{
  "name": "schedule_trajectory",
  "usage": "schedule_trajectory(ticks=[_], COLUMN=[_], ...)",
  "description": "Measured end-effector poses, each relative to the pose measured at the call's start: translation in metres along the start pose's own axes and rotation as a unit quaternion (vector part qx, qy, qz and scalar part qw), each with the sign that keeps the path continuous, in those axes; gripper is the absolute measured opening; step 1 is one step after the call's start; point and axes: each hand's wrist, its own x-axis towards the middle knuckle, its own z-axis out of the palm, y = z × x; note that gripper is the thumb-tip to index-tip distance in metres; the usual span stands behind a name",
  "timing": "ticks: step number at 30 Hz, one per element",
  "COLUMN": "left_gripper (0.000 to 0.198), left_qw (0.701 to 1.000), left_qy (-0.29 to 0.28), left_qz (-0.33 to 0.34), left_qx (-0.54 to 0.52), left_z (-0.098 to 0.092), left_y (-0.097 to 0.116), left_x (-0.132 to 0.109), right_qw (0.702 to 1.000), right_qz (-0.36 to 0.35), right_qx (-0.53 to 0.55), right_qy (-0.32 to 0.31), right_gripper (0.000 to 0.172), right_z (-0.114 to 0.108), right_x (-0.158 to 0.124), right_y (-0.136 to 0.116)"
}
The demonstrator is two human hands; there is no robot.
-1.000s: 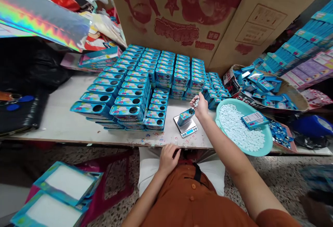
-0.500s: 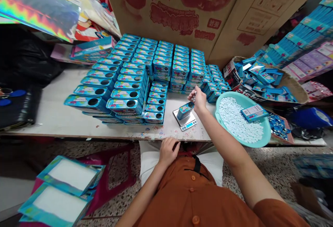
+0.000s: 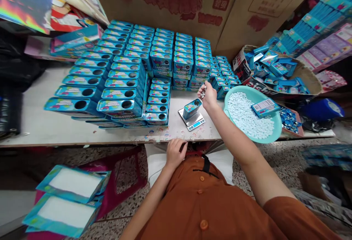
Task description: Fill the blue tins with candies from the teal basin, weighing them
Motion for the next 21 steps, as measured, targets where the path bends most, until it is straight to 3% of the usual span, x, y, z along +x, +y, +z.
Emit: schedule_trajectory(ticks=[4,10,21], left_gripper=[0.008,0.010,0.008], left_qw=[1.000,1.000,1.000], left_qy=[0.004,0.000,0.002], left_qz=[0.002,-0.001,0.003], left_qx=[0.004,0.002,0.008], left_z=[0.000,0.000,0.001], left_y=[0.000,0.001,0.000], left_x=[0.001,0.001,0.001], right_qw=[0.999,0.996,0.990], right_qz=[-0.001,-0.042,-0.092], right_qx=[-0.022,-0.056,-0.090], right_qy=[-0.039,-0.047,-0.051], right_gripper=[0.038,0.035,0.051], right_z=[-0.002,-0.002,0.003], right_x=[0.001,-0.001,-0.010], right_y=[0.003,0.013,0.015])
